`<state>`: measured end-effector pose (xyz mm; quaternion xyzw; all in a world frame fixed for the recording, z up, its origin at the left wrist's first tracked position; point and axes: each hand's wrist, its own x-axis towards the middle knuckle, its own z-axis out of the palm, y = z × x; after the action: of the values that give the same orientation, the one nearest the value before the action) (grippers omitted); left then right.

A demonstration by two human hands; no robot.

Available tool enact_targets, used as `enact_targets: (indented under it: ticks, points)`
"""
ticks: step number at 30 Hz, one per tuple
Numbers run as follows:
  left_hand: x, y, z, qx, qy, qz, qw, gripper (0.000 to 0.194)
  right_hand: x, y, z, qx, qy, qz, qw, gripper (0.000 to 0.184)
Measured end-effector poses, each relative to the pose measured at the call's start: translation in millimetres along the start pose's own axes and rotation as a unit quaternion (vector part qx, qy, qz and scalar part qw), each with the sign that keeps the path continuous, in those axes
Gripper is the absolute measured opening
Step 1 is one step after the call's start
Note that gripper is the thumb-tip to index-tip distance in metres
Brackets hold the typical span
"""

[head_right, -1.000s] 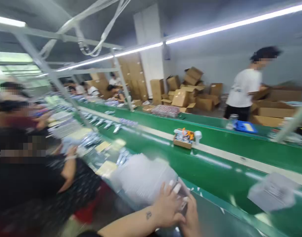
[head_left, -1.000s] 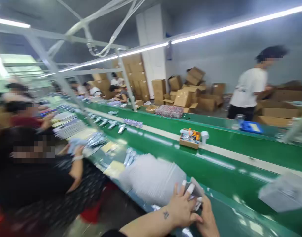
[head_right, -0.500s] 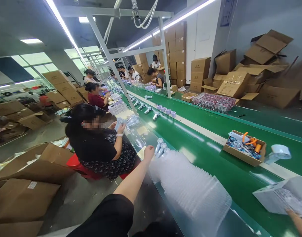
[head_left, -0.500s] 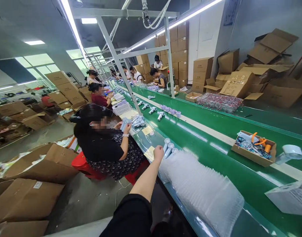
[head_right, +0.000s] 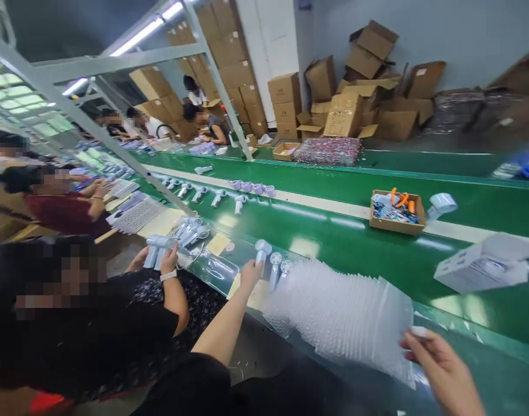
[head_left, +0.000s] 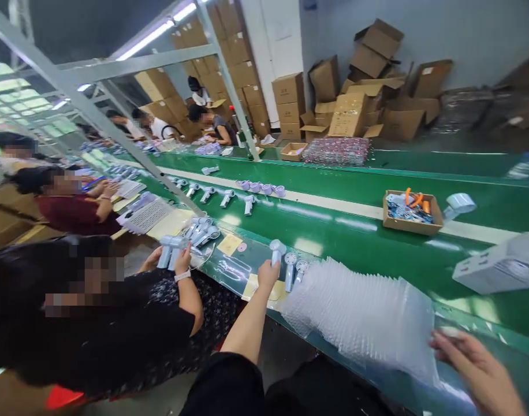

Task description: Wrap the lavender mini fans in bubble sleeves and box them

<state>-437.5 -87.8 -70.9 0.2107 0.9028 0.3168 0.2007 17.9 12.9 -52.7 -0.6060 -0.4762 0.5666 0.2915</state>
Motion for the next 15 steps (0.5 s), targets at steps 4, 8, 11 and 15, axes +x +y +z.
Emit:
enact_targets:
  ticks: [4, 8, 11, 15]
  points:
    - [-61, 56, 43.6, -0.084, -0.103, 0.059, 0.989, 0.038, -25, -6, 55, 0.208, -0.095, 0.136, 0.964, 0.044]
    - [-182, 105, 122.5, -0.256, -0.397, 0.108, 0.875, 0.052, -16, -25, 62, 0.339, -0.193, 0.126, 0.912, 0.041]
    - [-246, 117, 161.9, -0.111, -0.428, 0.304, 0.844, 0.049, -10, -19, 11, 0.352, -0.072, 0.114, 0.926, 0.031]
    - [-267, 115, 189.2, 0.224, -0.329, 0.636, 0.661, 0.028, -25, 11, -80, 0.313, 0.017, 0.114, 0.943, 0.029]
